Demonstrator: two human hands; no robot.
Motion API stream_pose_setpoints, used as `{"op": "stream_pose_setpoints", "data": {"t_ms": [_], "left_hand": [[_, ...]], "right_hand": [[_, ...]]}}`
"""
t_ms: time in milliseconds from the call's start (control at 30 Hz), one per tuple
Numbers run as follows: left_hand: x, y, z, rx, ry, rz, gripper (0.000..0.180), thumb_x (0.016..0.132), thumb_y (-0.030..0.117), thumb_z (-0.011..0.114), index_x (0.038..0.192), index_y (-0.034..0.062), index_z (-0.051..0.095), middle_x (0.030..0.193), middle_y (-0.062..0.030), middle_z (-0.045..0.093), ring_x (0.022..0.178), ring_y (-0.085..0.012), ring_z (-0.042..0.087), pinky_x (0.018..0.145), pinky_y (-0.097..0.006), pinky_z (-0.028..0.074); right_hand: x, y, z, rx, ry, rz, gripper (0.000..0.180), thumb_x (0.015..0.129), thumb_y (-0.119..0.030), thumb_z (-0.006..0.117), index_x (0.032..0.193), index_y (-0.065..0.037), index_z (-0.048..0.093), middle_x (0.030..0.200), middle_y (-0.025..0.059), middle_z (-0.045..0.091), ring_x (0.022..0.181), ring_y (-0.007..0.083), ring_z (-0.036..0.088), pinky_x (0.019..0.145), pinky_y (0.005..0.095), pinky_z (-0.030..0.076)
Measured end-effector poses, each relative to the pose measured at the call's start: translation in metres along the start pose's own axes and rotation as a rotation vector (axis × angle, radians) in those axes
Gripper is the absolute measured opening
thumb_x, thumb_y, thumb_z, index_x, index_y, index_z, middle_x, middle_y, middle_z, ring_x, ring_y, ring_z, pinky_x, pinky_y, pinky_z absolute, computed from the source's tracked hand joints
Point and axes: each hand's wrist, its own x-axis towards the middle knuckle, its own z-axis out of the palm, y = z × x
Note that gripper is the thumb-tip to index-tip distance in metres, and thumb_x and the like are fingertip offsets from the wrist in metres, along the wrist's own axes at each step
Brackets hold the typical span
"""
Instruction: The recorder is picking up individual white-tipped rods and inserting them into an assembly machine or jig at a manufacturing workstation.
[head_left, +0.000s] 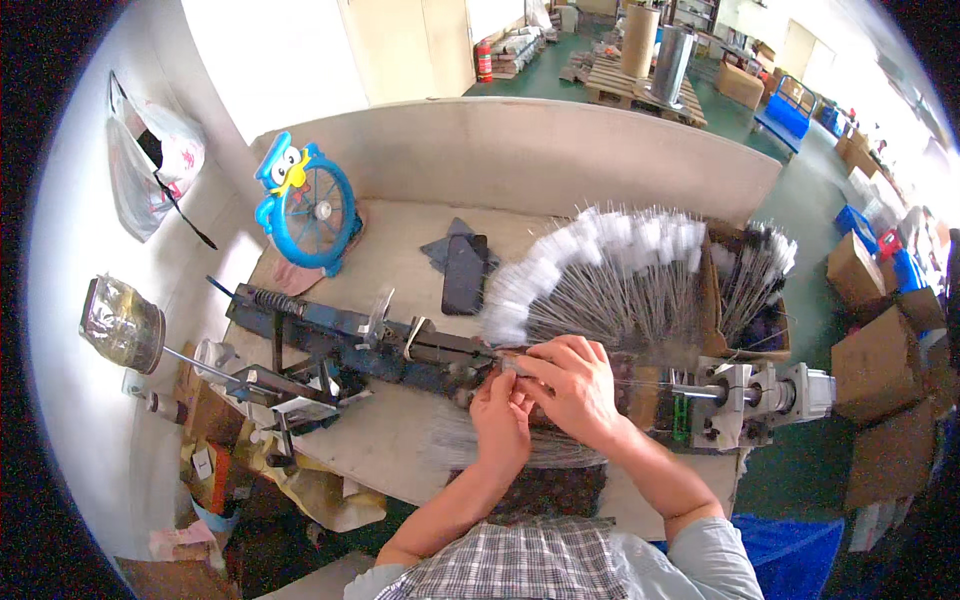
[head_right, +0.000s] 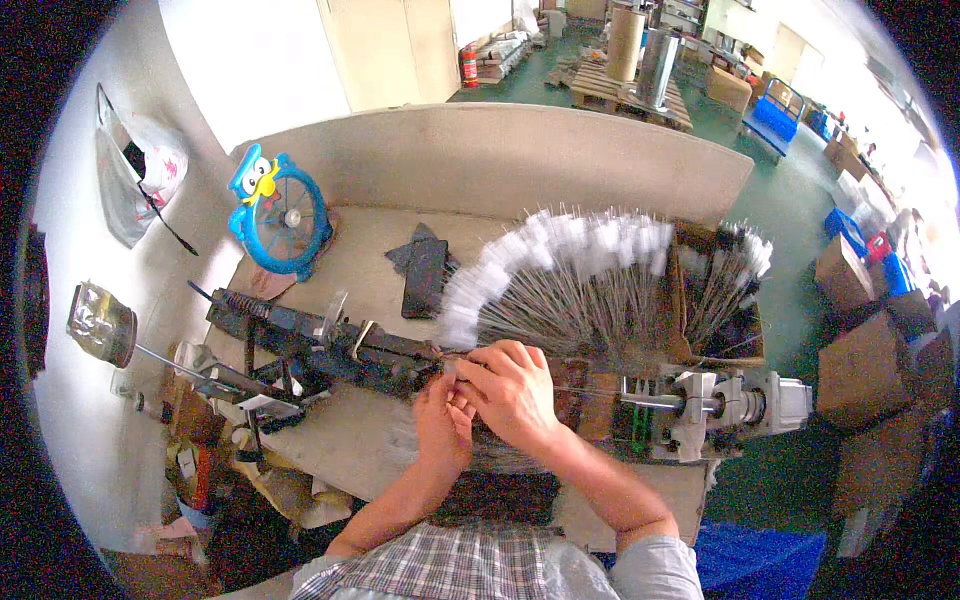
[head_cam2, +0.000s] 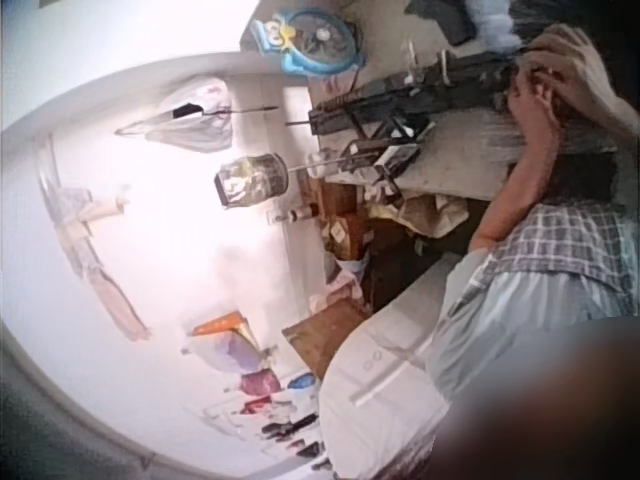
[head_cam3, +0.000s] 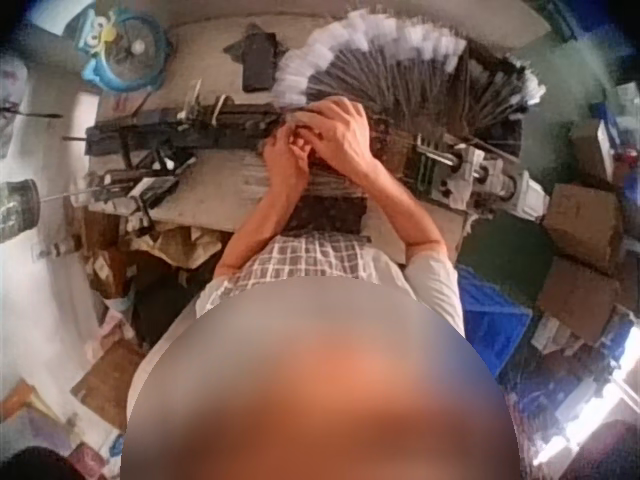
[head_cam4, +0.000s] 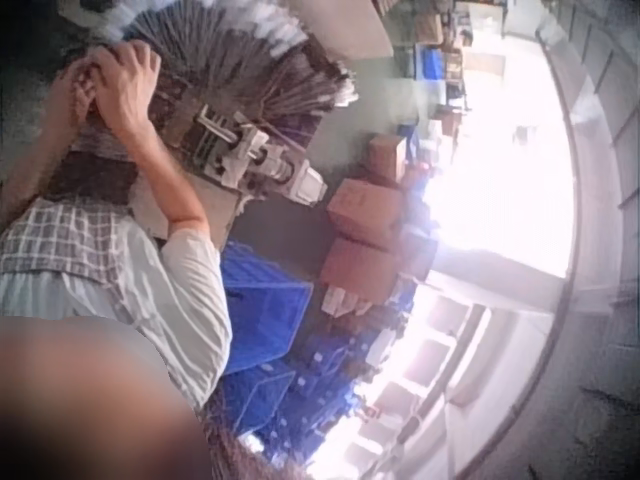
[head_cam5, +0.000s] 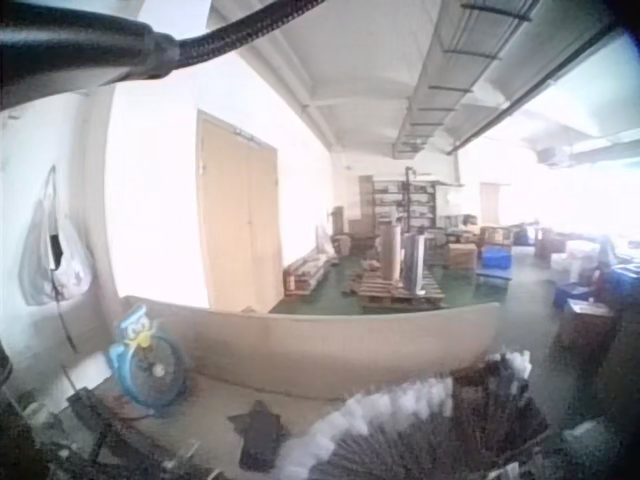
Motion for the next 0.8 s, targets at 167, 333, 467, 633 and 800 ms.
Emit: {"op": "stream_pose_setpoints", "data": {"t_ms": [167,333,467,633,800], "left_hand": [[-0.002,0.004,0.008,0.031,0.027,-0.029,0.008,0.088,0.008,0.05,0.095,0.0051,0.051,0.093,-0.0045,0.057,0.087,-0.0138,0.057,0.079,-0.029,0.047],[-0.002,0.002,0.009,0.05,-0.002,0.014,0.004,0.085,0.008,0.053,0.087,0.0051,0.051,0.089,-0.0057,0.057,0.083,-0.0149,0.058,0.074,-0.028,0.049],[0.0,0.001,0.011,0.085,0.006,0.039,0.003,0.085,0.005,0.052,0.088,0.0044,0.05,0.091,-0.0076,0.058,0.084,-0.0155,0.059,0.075,-0.028,0.05],[0.002,0.002,0.006,0.095,-0.027,0.017,0.005,0.085,0.004,0.052,0.09,0.0037,0.05,0.093,-0.0085,0.058,0.084,-0.0158,0.059,0.076,-0.028,0.05],[0.001,0.002,0.004,0.118,-0.088,0.039,0.016,0.089,0.017,0.05,0.097,0.0027,0.051,0.094,-0.0092,0.058,0.086,-0.0186,0.059,0.08,-0.033,0.049]], "right_hand": [[-0.001,0.004,0.002,-0.002,0.035,0.023,0.022,0.065,-0.02,0.068,0.086,-0.015,0.069,0.092,-0.0019,0.063,0.09,0.0186,0.056,0.078,0.0348,0.041],[-0.002,0.004,-0.003,0.012,0.027,0.046,0.022,0.063,-0.018,0.071,0.085,-0.014,0.069,0.092,-0.0008,0.064,0.09,0.0189,0.057,0.077,0.0344,0.042],[-0.003,0.008,-0.004,0.005,0.026,0.016,0.024,0.063,-0.019,0.071,0.086,-0.013,0.069,0.091,-0.0006,0.064,0.09,0.0192,0.057,0.077,0.0344,0.042],[-0.001,0.008,-0.011,-0.002,0.004,0.0,0.024,0.062,-0.019,0.071,0.086,-0.013,0.069,0.091,-0.0004,0.063,0.09,0.0191,0.056,0.077,0.0348,0.042],[-0.002,0.005,-0.029,-0.103,-0.065,0.051,0.02,0.069,-0.022,0.064,0.087,-0.014,0.065,0.09,-0.0019,0.061,0.091,0.0188,0.054,0.081,0.0351,0.039]]}}
